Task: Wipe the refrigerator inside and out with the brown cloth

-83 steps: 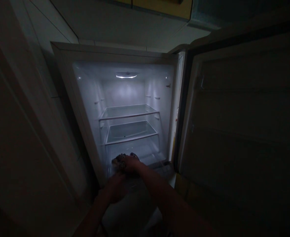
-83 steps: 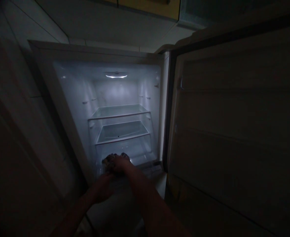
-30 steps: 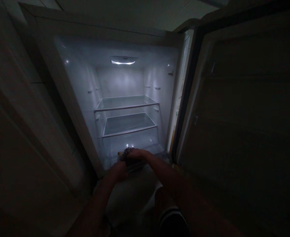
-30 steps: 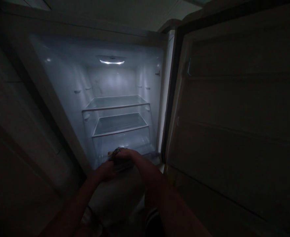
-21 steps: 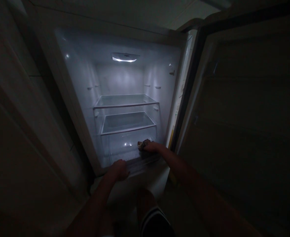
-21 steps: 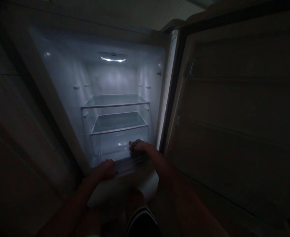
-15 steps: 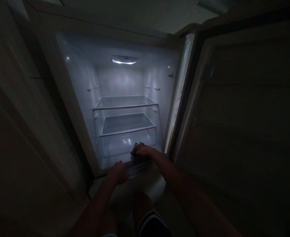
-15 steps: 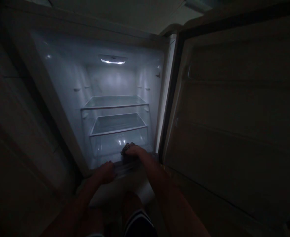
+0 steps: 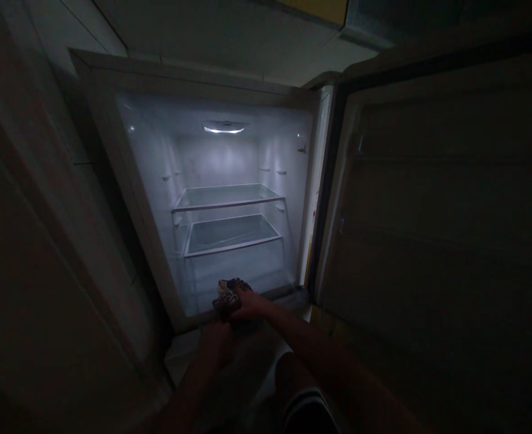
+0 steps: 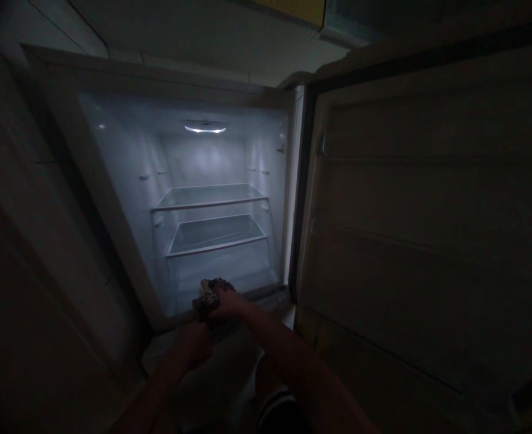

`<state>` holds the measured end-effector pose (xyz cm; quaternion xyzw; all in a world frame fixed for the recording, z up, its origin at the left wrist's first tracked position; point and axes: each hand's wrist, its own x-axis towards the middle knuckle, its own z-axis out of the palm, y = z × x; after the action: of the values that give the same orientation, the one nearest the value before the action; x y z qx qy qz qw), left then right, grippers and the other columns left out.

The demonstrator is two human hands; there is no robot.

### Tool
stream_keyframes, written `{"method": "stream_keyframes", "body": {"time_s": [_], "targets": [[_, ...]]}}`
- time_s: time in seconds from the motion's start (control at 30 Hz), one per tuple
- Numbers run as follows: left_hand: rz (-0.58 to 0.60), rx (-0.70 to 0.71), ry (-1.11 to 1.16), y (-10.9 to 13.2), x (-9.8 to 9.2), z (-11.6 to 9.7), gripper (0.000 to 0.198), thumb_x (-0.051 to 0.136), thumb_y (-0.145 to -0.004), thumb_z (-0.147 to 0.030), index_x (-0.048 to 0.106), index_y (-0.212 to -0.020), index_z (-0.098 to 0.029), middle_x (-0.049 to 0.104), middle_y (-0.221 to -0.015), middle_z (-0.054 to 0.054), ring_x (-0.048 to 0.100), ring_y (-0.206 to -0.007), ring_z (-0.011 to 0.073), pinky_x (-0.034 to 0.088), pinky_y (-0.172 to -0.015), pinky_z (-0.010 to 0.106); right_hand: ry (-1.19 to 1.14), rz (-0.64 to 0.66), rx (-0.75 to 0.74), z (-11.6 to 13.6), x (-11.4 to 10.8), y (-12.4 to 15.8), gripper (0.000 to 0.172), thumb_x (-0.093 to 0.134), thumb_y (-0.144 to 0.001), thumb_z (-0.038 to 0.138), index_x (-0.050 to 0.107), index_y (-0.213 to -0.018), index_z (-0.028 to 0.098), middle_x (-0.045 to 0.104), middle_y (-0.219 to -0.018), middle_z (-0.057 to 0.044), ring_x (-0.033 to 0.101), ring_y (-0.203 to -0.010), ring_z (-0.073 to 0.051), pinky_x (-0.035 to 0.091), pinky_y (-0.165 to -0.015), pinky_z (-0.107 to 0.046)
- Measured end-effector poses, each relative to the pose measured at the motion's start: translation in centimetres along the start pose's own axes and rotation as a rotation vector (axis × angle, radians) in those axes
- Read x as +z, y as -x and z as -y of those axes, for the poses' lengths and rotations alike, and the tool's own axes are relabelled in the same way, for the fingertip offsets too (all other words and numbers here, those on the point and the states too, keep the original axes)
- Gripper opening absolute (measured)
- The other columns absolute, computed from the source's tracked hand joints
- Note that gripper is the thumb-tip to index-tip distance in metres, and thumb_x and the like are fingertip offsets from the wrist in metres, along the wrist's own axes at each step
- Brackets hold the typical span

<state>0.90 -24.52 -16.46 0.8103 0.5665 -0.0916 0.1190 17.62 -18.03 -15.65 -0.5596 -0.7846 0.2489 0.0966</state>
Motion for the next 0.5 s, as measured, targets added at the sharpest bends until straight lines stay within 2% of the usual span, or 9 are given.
{"method": "stream_keyframes", "body": {"time_s": [0.1,0.2,0.3,0.37,0.43,0.5], "targets": [[-0.004,-0.011,-0.006,0.8,1.3,-0.4,0.036,0.053,-0.095,-0.019,0.078,-0.121,-0.016,0.072,-0.14,0.023,0.072,-0.125,0.0337,0.059,-0.1,0.042,0.127,-0.02,-0.008,-0.2,0.3,1.2,0.087,0.08,-0.079,0.054,0.05,-0.156,0.028,0.061,-0.147,-0.017,0.065,-0.129,-0.039,0.053,-0.108,-0.056],[0.003,-0.024,-0.02,1.7,2.4,-0.7,0.041,0.051,-0.097,-0.019,0.075,-0.129,-0.014,0.052,-0.163,0.026,0.056,-0.148,0.0361,0.056,-0.109,0.045,0.183,-0.083,0.029,-1.0,-0.5,2.0,0.08,0.08,-0.08,0.047,0.052,-0.153,0.033,0.057,-0.152,-0.017,0.06,-0.136,-0.041,0.046,-0.113,-0.065],[0.014,-0.015,-0.039,2.7,3.6,-0.9,0.044,0.054,-0.096,-0.022,0.072,-0.134,-0.012,0.039,-0.172,0.026,0.041,-0.16,0.0396,0.05,-0.119,0.05,0.194,-0.192,0.143,-2.3,-2.0,2.4,0.075,0.076,-0.084,0.042,0.051,-0.154,0.029,0.052,-0.156,-0.019,0.055,-0.143,-0.04,0.045,-0.115,-0.061],[0.0,0.019,-0.047,3.3,4.6,-0.9,0.047,0.055,-0.096,-0.024,0.07,-0.138,-0.011,0.035,-0.175,0.026,0.035,-0.162,0.0401,0.044,-0.124,0.052,0.185,-0.277,0.246,-3.1,-2.9,2.5,0.072,0.069,-0.089,0.042,0.048,-0.156,0.023,0.05,-0.156,-0.022,0.056,-0.141,-0.04,0.048,-0.112,-0.057],[0.003,0.047,-0.047,3.9,5.7,-0.9,0.05,0.053,-0.096,-0.024,0.068,-0.142,-0.013,0.036,-0.175,0.024,0.035,-0.163,0.0387,0.041,-0.127,0.053,0.169,-0.336,0.329,-3.6,-3.4,2.8,0.071,0.066,-0.091,0.044,0.047,-0.155,0.02,0.052,-0.153,-0.024,0.061,-0.134,-0.038,0.052,-0.107,-0.052],[0.055,0.039,-0.044,4.6,6.8,-0.7,0.048,0.053,-0.095,-0.024,0.072,-0.138,-0.018,0.038,-0.174,0.022,0.042,-0.159,0.0387,0.045,-0.123,0.056,0.152,-0.364,0.362,-3.7,-3.6,3.1,0.07,0.068,-0.091,0.046,0.049,-0.153,0.021,0.056,-0.149,-0.022,0.065,-0.127,-0.036,0.054,-0.102,-0.045]]}}
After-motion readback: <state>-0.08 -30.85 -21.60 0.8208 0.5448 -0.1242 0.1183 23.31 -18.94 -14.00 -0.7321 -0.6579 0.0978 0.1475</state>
